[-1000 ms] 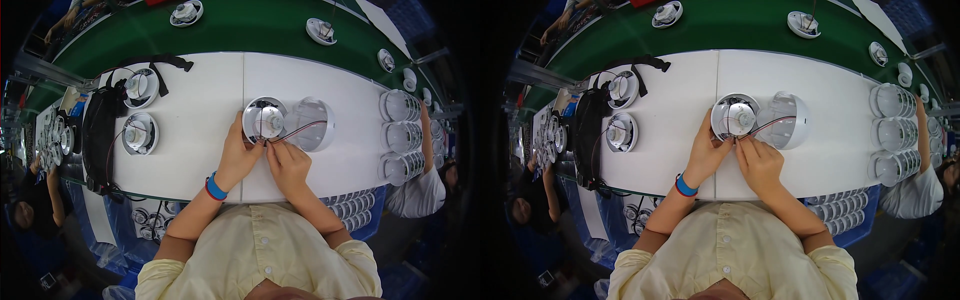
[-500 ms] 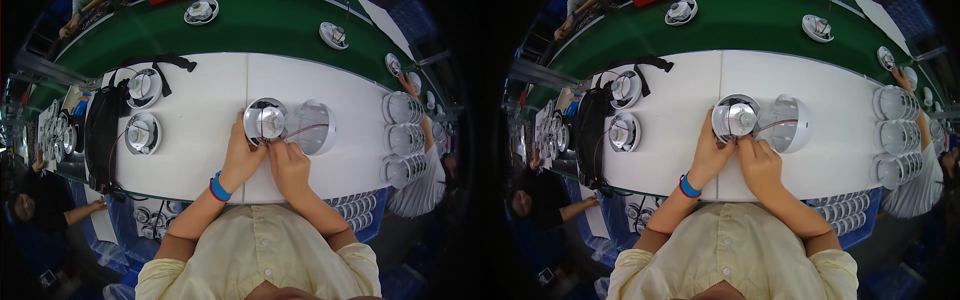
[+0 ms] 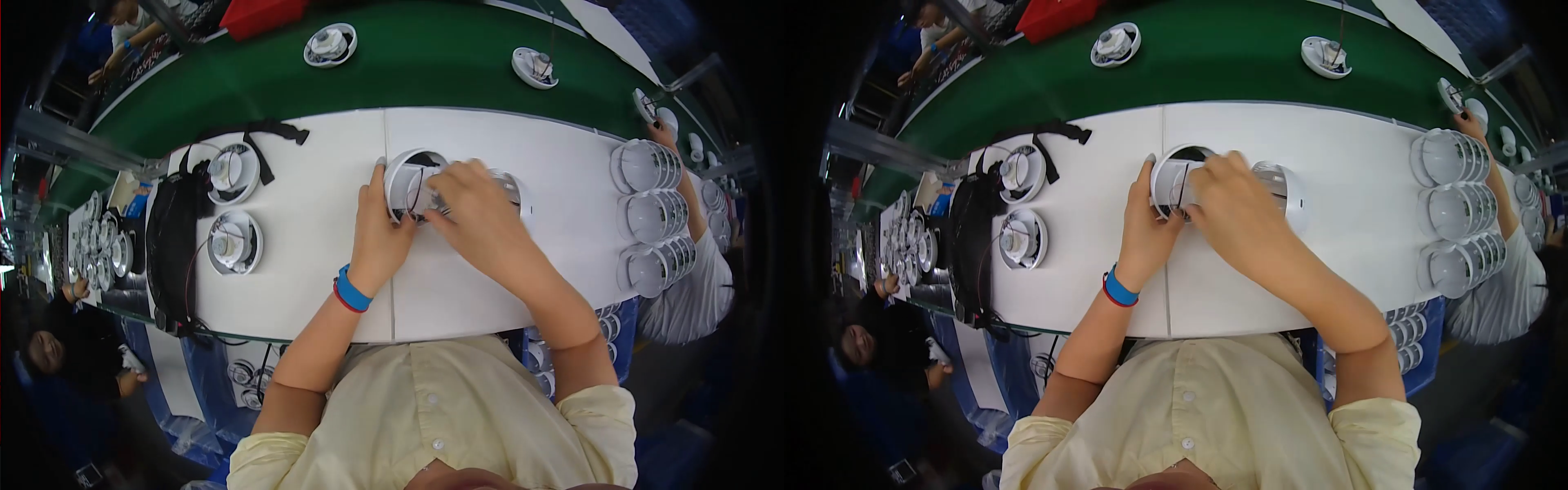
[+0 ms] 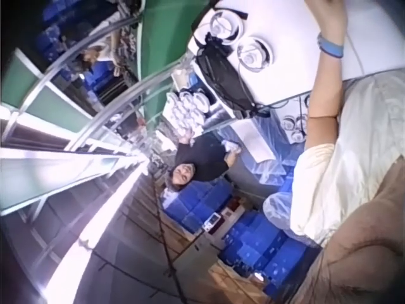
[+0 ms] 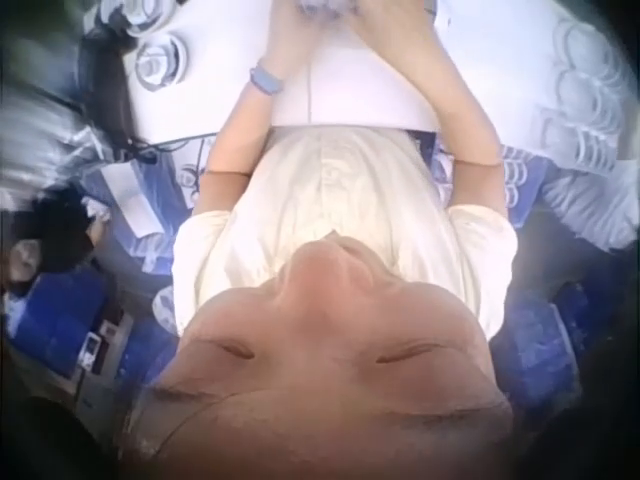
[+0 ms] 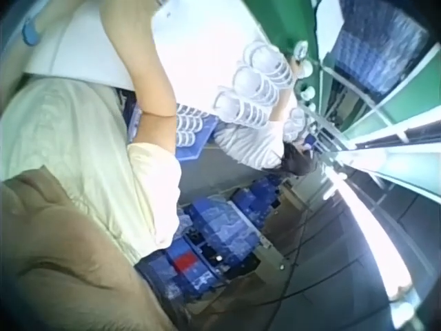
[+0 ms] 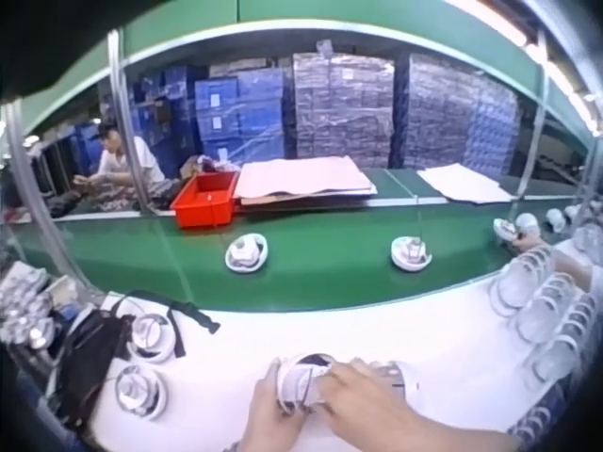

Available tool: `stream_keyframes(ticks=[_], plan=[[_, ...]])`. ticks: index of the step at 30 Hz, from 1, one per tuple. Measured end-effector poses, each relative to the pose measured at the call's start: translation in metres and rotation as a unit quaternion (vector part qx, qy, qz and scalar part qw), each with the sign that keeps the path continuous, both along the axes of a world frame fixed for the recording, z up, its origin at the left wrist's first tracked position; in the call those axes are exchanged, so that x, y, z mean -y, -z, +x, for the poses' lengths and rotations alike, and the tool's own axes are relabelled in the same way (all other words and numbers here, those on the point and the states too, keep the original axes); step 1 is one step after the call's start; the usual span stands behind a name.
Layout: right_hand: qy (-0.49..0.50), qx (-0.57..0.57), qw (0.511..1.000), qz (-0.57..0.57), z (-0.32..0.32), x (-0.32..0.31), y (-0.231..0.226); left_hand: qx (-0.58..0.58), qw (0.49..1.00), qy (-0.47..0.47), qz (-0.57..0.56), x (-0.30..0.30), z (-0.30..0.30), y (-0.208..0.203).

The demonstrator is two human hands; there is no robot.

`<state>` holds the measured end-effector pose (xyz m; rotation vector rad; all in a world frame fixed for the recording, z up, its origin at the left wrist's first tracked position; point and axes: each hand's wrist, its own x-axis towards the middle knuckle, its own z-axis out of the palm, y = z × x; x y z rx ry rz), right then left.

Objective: Assembling electronic components into plastic housings at a factory workstation.

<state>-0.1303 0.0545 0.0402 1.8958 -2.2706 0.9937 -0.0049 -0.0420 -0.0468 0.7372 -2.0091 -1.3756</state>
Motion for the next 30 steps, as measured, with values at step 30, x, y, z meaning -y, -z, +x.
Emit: stream_keyframes(ticks=[30], plan=[[0.060, 0.418, 0.889, -0.178, -0.048, -0.043, 0.057, -0.081, 0.956, 0.013, 0.283, 0.015, -0.009, -0.011]])
